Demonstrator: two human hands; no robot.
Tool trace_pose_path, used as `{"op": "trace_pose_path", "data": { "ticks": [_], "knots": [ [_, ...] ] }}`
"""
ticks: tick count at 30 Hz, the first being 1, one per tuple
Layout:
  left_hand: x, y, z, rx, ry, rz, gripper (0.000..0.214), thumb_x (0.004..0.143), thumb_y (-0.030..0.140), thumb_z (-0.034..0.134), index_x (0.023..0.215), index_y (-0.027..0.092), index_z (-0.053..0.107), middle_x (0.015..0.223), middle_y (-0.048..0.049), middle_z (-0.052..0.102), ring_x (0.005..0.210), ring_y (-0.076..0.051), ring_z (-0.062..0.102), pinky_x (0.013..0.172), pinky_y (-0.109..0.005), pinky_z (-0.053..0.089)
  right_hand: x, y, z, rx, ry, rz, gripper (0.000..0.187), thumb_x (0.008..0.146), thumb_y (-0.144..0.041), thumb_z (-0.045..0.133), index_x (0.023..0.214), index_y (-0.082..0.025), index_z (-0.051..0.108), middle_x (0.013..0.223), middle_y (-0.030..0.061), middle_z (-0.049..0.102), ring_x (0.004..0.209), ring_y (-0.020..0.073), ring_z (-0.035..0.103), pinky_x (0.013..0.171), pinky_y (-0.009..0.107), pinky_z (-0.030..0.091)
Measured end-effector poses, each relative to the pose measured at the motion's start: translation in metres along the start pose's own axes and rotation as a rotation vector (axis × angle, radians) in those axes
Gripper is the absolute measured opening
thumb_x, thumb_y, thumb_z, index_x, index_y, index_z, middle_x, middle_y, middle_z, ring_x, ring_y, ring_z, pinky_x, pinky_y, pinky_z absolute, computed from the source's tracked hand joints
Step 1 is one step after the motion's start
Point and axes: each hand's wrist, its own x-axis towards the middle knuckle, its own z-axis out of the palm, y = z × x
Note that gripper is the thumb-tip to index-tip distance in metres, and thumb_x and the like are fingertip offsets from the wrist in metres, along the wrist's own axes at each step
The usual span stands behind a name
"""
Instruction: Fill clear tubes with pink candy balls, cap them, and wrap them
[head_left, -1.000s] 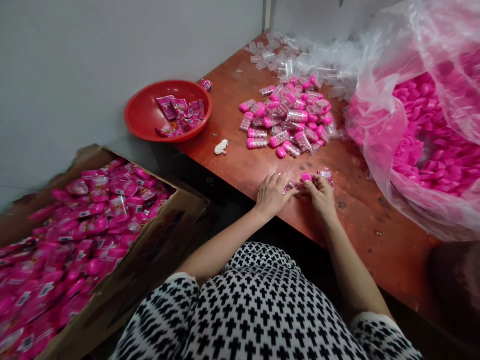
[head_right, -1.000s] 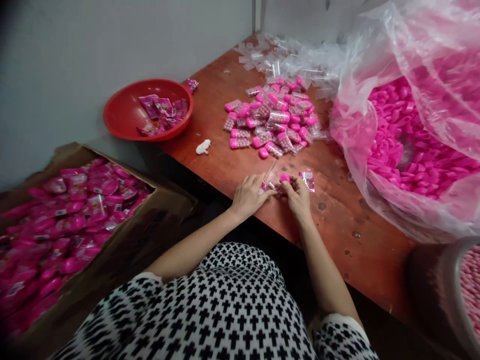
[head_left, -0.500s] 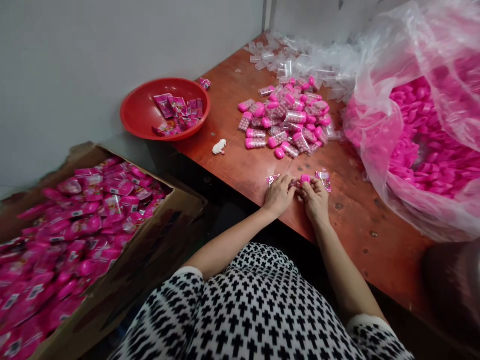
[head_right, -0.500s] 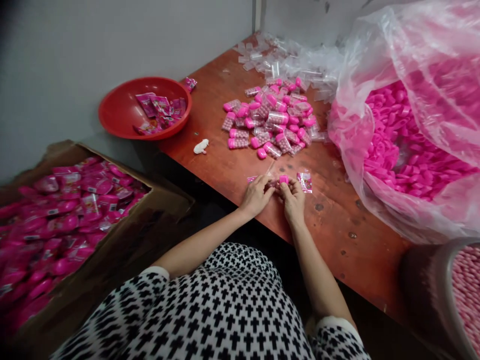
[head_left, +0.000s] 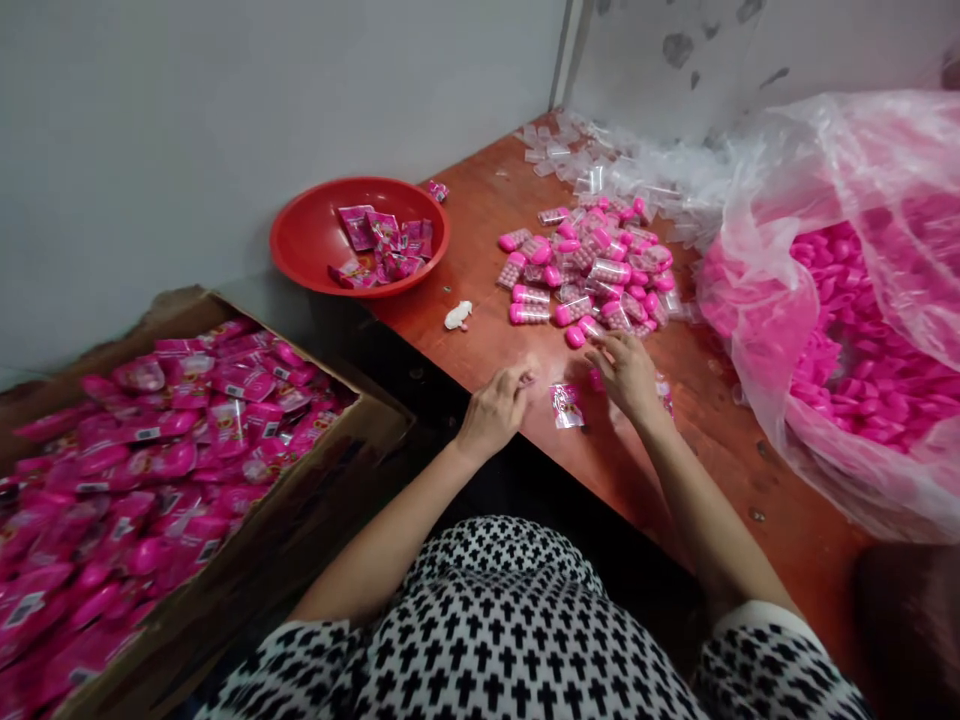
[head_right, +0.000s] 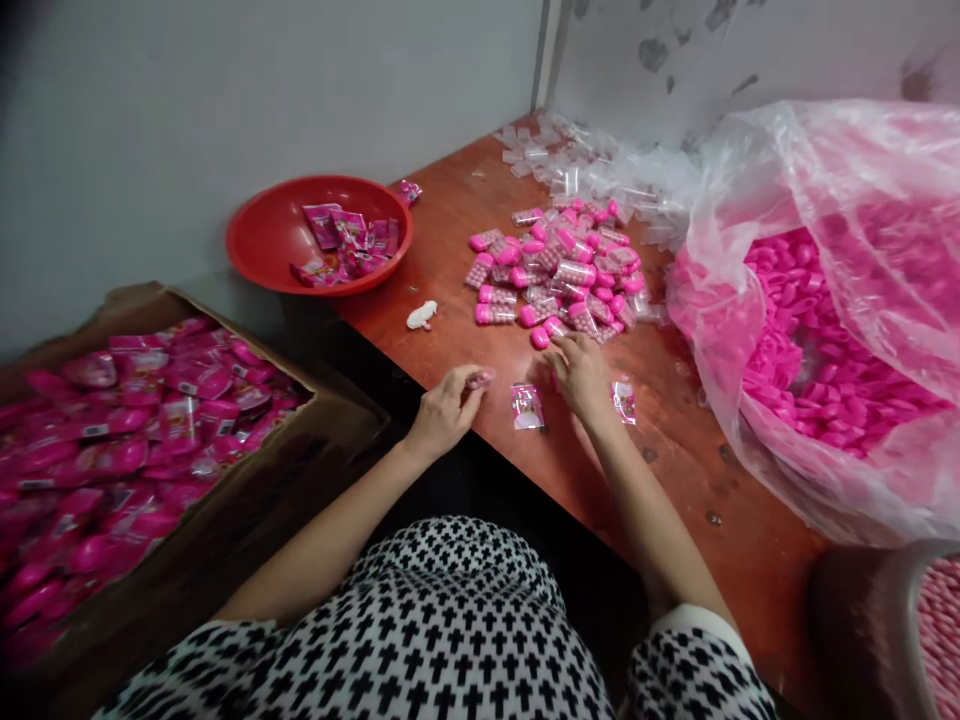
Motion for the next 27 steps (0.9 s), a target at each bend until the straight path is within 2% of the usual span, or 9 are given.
{"op": "trace_pose_path", "data": {
  "ticks": [2, 4, 7, 10, 15, 18, 21, 24, 27],
  "knots": [
    [-0.001, -0.013, -0.007, 0.009, 0.055, -0.037, 0.035, 0.089, 0.02, 0.045, 0.124, 0.022, 0.047, 0.116, -0.0092, 0.061, 0.104, -0.018, 0.061, 0.091, -0.029, 0.047, 0.026, -0.013, 0.01, -0.082, -0.07, -0.162, 0.029, 0.089, -0.03, 0.048, 0.106, -0.019, 0.067, 0.112, 0.0108, 0.063, 0.102, 0.0248, 0.053, 0.089, 0.038, 0.041],
    [-0.001, -0.022, -0.012, 0.006, 0.084, -0.052, 0.034, 0.088, 0.02, 0.047, 0.121, 0.021, 0.05, 0.113, -0.009, 0.063, 0.102, -0.019, 0.062, 0.092, -0.029, 0.047, 0.049, -0.022, 0.023, -0.199, -0.147, -0.245, 0.028, 0.089, -0.025, 0.047, 0.108, -0.018, 0.067, 0.118, 0.0107, 0.062, 0.108, 0.0266, 0.049, 0.09, 0.04, 0.037],
    [-0.001, -0.032, -0.016, -0.014, 0.103, -0.049, 0.026, 0.088, 0.02, 0.046, 0.112, 0.022, 0.057, 0.102, -0.0069, 0.065, 0.095, -0.017, 0.063, 0.09, -0.029, 0.048, 0.07, -0.025, 0.043, -0.333, -0.161, -0.232, 0.028, 0.089, -0.022, 0.047, 0.109, -0.018, 0.066, 0.124, 0.0097, 0.06, 0.112, 0.0288, 0.044, 0.089, 0.042, 0.034],
    [-0.001, -0.038, -0.019, -0.032, 0.156, -0.022, 0.025, 0.088, 0.019, 0.047, 0.11, 0.021, 0.058, 0.101, -0.0062, 0.066, 0.093, -0.015, 0.062, 0.088, -0.028, 0.049, 0.077, -0.018, 0.057, -0.334, -0.123, -0.187, 0.025, 0.09, -0.028, 0.048, 0.101, -0.021, 0.07, 0.118, 0.0064, 0.064, 0.109, 0.0276, 0.044, 0.086, 0.041, 0.033],
    [-0.001, -0.045, -0.025, -0.066, 0.24, -0.039, 0.022, 0.089, 0.022, 0.051, 0.109, 0.017, 0.059, 0.099, -0.0063, 0.067, 0.089, -0.013, 0.064, 0.083, -0.025, 0.051, 0.077, -0.01, 0.063, -0.289, -0.053, -0.188, 0.024, 0.09, -0.032, 0.05, 0.09, -0.021, 0.072, 0.111, 0.0065, 0.067, 0.108, 0.0277, 0.047, 0.086, 0.042, 0.034],
    [0.0, -0.048, -0.028, -0.076, 0.238, -0.057, 0.023, 0.089, 0.022, 0.051, 0.11, 0.017, 0.059, 0.099, -0.0057, 0.069, 0.088, -0.013, 0.065, 0.082, -0.025, 0.052, 0.07, -0.025, 0.055, -0.182, 0.034, -0.202, 0.02, 0.087, -0.031, 0.053, 0.087, -0.02, 0.07, 0.109, 0.0082, 0.067, 0.107, 0.0277, 0.051, 0.09, 0.045, 0.036],
    [-0.001, -0.05, -0.029, -0.052, 0.231, -0.056, 0.023, 0.089, 0.02, 0.051, 0.109, 0.017, 0.06, 0.099, -0.0052, 0.071, 0.087, -0.013, 0.066, 0.082, -0.025, 0.053, 0.055, -0.059, 0.045, 0.1, 0.058, -0.277, 0.018, 0.087, -0.033, 0.054, 0.086, -0.021, 0.067, 0.105, 0.0079, 0.068, 0.104, 0.0244, 0.057, 0.092, 0.044, 0.041],
    [0.0, -0.051, -0.029, -0.005, 0.229, -0.039, 0.024, 0.088, 0.019, 0.052, 0.11, 0.016, 0.059, 0.103, -0.0065, 0.07, 0.092, -0.015, 0.066, 0.085, -0.028, 0.053, 0.036, -0.093, 0.041, 0.382, -0.136, -0.363, 0.016, 0.087, -0.033, 0.054, 0.09, -0.022, 0.066, 0.102, 0.0065, 0.068, 0.099, 0.0205, 0.062, 0.088, 0.04, 0.047],
    [0.0, -0.053, -0.03, 0.033, 0.241, -0.03, 0.026, 0.087, 0.018, 0.052, 0.112, 0.016, 0.059, 0.104, -0.0075, 0.07, 0.095, -0.016, 0.066, 0.087, -0.029, 0.053, 0.028, -0.111, 0.046, 0.492, -0.252, -0.385, 0.016, 0.087, -0.032, 0.055, 0.095, -0.022, 0.066, 0.101, 0.0058, 0.069, 0.097, 0.0191, 0.064, 0.087, 0.036, 0.049]
  ]
}}
